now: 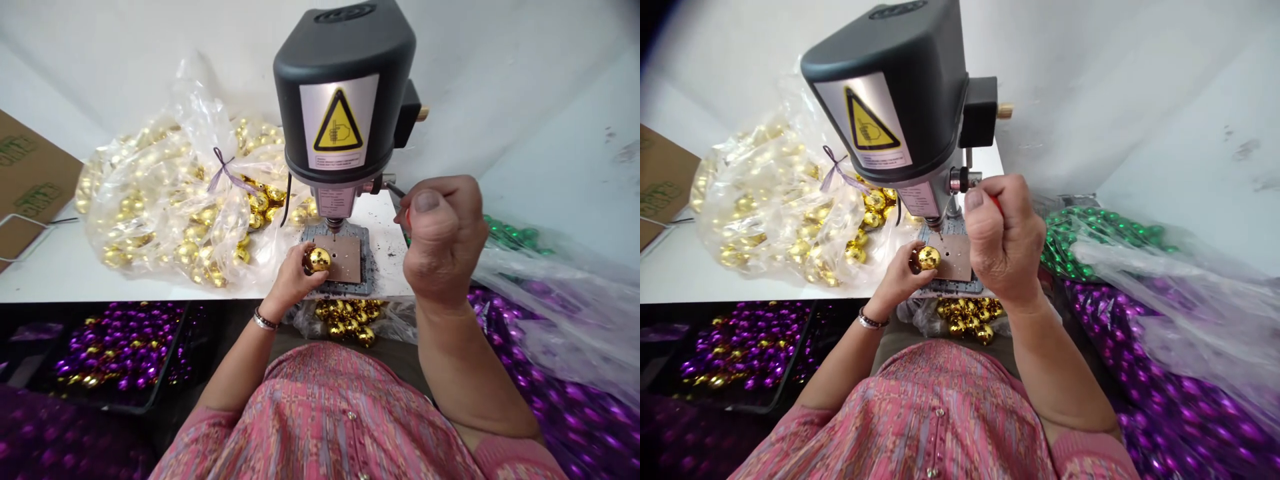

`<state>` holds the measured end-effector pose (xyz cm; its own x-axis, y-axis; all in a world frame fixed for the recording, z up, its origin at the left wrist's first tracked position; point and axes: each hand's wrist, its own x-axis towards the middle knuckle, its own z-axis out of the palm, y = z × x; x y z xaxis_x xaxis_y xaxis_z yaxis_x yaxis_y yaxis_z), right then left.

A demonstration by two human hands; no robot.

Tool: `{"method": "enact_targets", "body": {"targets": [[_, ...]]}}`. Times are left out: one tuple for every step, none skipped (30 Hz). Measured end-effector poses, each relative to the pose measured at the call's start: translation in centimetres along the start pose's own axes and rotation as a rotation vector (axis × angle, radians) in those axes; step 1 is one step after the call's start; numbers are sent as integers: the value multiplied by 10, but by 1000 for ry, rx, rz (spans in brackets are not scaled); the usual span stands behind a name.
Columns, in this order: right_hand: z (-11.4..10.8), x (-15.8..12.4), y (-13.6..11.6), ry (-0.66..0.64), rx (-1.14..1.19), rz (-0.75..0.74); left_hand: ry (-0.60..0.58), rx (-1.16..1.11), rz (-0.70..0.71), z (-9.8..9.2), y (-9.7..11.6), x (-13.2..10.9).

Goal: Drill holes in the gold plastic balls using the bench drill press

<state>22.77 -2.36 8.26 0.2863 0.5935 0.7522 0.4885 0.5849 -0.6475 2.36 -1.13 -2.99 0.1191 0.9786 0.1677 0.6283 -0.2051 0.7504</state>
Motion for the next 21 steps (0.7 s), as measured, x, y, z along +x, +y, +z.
{"method": "enact_targets", "body": {"targets": [[0, 0, 0, -4, 3, 1, 51, 69, 37, 2, -2, 1], [-1, -1, 0, -10, 9, 3, 103, 126, 68, 4, -3, 1], [-1, -1, 0, -15, 17, 4, 146, 174, 94, 5, -5, 2], [-1, -1, 0, -17, 28, 5, 174, 216, 115, 6, -7, 3], [-1, -2, 1, -18, 40, 4, 179, 252, 133, 6, -9, 4], [-1, -2, 1, -16, 53, 0, 162, 284, 150, 5, -11, 5], [-1, -3, 1, -14, 64, -5, 133, 313, 161, 4, -13, 6], [-1, -3, 1, -13, 73, -9, 102, 340, 166, 3, -15, 7], [-2, -3, 0, -15, 77, -11, 72, 361, 163, 2, -17, 8], [-2, -3, 0, -20, 76, -11, 43, 371, 156, 0, -19, 8], [-2, -3, 0, -26, 73, -11, 14, 368, 147, -1, -21, 8], [-2, -3, 0, -28, 69, -11, -15, 348, 138, -3, -22, 7], [-2, -4, 0, -28, 67, -14, -45, 313, 133, -5, -23, 7], [-2, -4, 0, -26, 66, -18, -74, 265, 129, -6, -24, 6], [-2, -4, 0, -25, 65, -22, -95, 209, 123, -8, -24, 6], [-2, -4, 1, -26, 65, -24, -105, 155, 108, -10, -23, 6], [-2, -4, 1, -30, 65, -25, -105, 108, 83, -12, -22, 7], [-2, -4, 2, -36, 66, -23, -98, 72, 43, -14, -21, 7], [-2, -5, 3, -43, 68, -19, -86, 48, -13, -15, -18, 8], [-2, -5, 4, -48, 72, -16, -72, 37, -77, -15, -16, 8], [-2, -5, 4, -51, 76, -13, -63, 32, -142, -16, -13, 9]]}}
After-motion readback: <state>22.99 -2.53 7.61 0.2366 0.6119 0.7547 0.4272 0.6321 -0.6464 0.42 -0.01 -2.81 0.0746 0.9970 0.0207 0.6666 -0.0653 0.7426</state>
